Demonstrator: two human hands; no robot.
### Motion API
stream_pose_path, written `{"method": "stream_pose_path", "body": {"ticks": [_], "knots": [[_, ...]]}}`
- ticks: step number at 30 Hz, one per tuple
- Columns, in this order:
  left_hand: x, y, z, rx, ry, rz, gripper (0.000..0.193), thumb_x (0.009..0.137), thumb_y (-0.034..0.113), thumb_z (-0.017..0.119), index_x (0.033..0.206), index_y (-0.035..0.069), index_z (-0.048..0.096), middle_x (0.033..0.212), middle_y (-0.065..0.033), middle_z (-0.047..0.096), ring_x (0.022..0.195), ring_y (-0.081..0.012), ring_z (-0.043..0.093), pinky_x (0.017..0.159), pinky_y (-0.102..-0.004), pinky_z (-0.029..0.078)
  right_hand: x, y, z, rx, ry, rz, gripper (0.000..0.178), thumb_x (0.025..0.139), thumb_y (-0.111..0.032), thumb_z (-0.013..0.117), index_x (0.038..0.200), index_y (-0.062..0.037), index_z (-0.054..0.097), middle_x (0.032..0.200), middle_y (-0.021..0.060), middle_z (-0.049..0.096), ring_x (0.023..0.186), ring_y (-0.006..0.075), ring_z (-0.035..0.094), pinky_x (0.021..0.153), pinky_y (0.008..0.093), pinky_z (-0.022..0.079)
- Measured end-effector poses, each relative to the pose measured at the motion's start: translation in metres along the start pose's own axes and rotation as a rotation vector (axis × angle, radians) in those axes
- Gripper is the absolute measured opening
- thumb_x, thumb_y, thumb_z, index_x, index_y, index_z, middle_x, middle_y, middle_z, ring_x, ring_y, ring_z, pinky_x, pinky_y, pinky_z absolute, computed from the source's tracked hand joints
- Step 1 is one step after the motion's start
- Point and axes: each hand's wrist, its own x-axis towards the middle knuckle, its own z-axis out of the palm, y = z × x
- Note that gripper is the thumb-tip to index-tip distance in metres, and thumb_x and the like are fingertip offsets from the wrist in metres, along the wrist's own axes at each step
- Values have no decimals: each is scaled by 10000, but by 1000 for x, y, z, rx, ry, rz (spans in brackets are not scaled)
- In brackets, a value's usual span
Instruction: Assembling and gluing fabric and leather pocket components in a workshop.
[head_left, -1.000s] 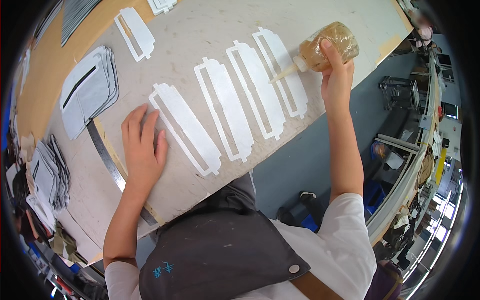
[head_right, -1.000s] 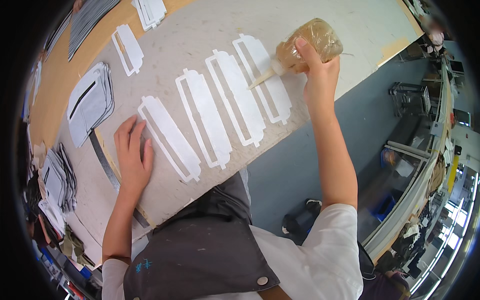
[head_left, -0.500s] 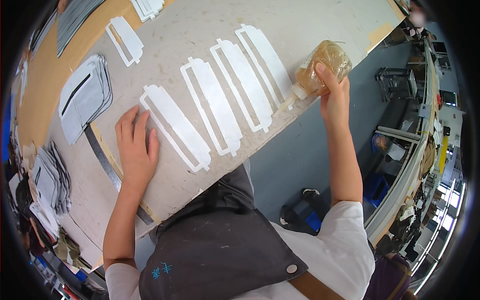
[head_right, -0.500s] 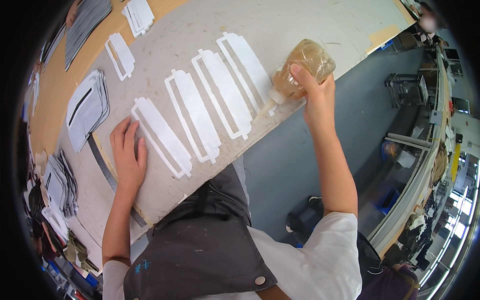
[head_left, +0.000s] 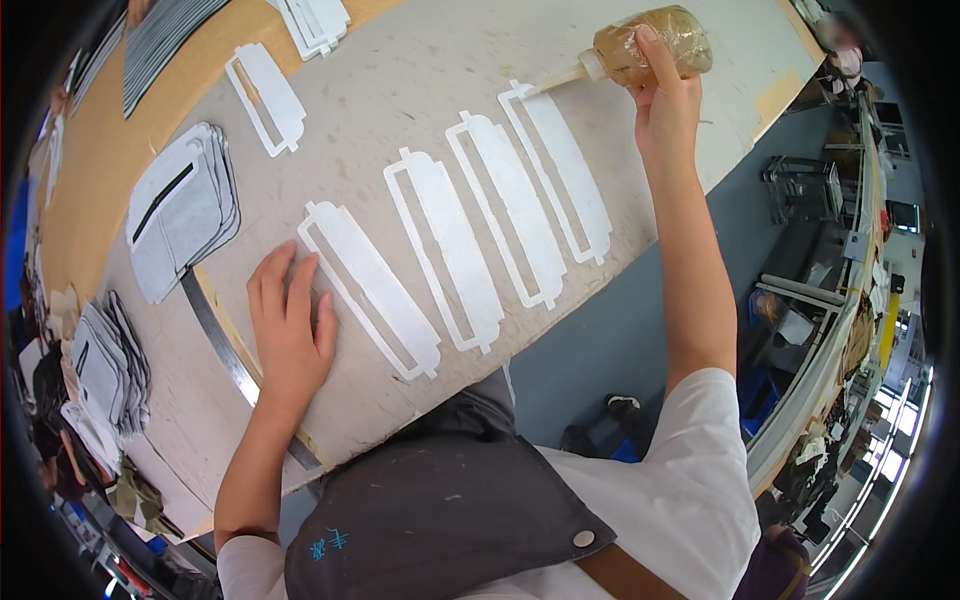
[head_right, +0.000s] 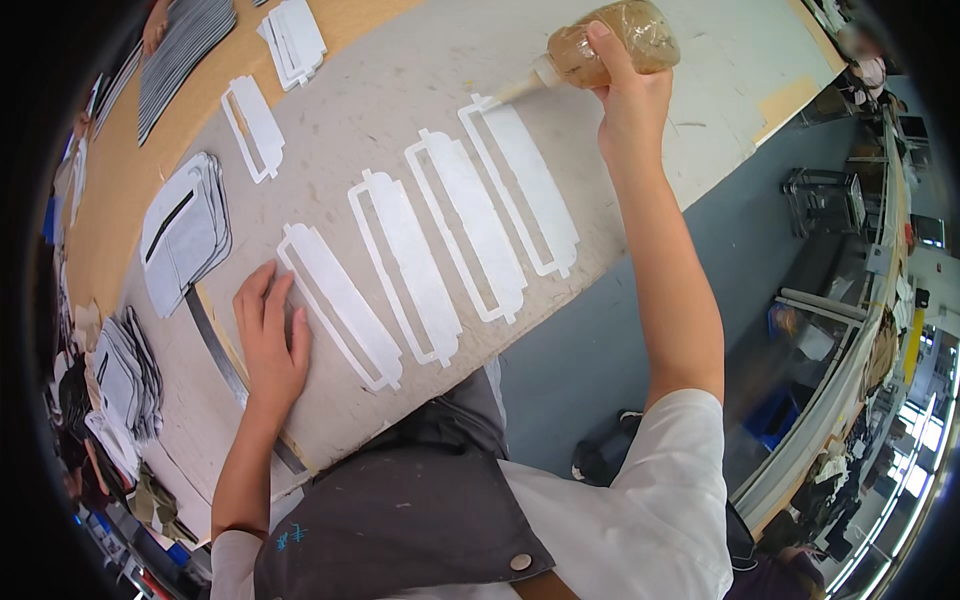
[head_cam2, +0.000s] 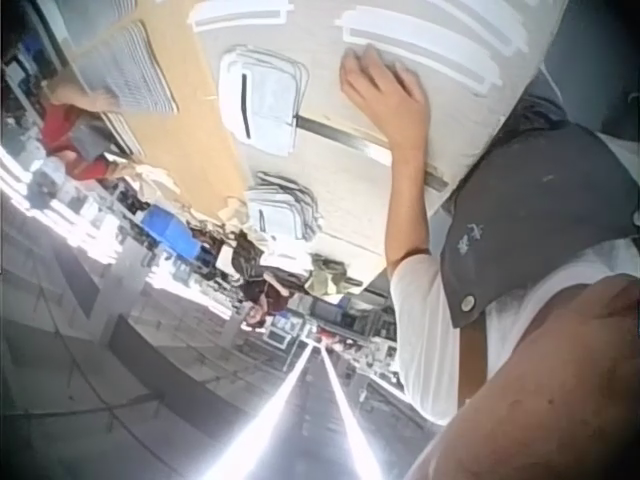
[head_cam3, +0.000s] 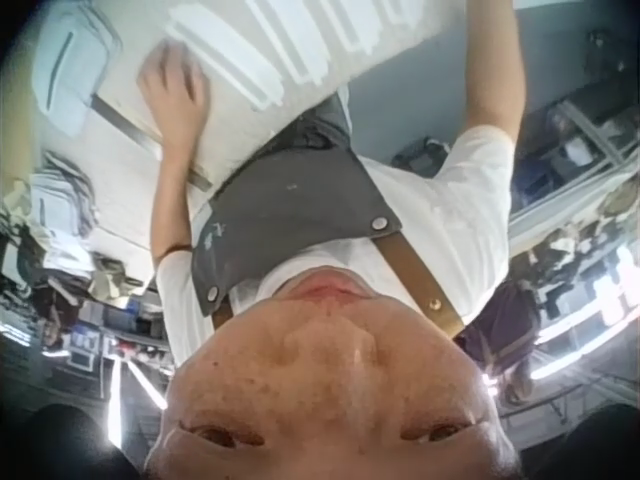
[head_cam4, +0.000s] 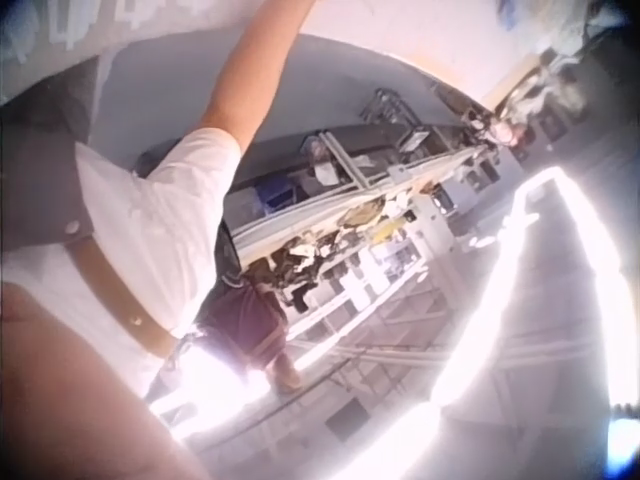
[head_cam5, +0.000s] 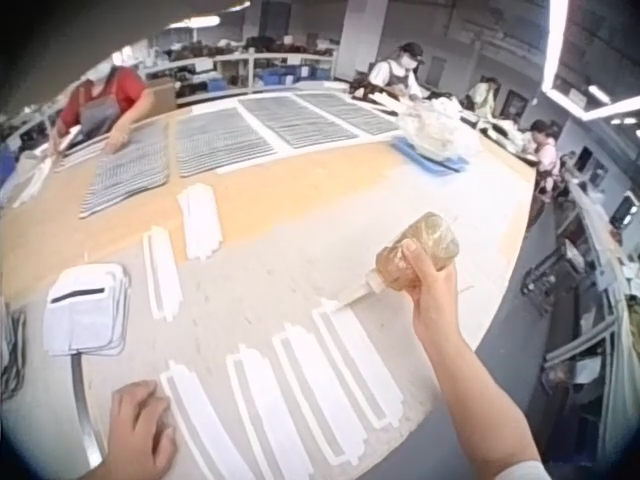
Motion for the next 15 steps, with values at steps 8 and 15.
{"method": "stream_pose_path", "body": {"ticks": [8, 15], "knots": [[0, 0, 0, -10, -17, -16, 407, 800, 38, 601, 1199, -4, 534, 1324, -208, 445, 1195, -398, 431, 993, -472, 378, 15, 13, 11, -80, -40, -11, 407, 835, -213, 722, 1156, -27, 555, 1070, 62, 604, 981, 154, 603, 809, 319, 517], [0, 2, 0, -13, -16, -2, 411, 802, 38, 599, 1206, -1, 529, 1324, -207, 443, 1202, -398, 427, 997, -476, 375, 11, 8, 0, -112, -10, 7, 370, 782, -219, 758, 1060, -26, 609, 968, 56, 628, 869, 154, 606, 713, 321, 510]]}}
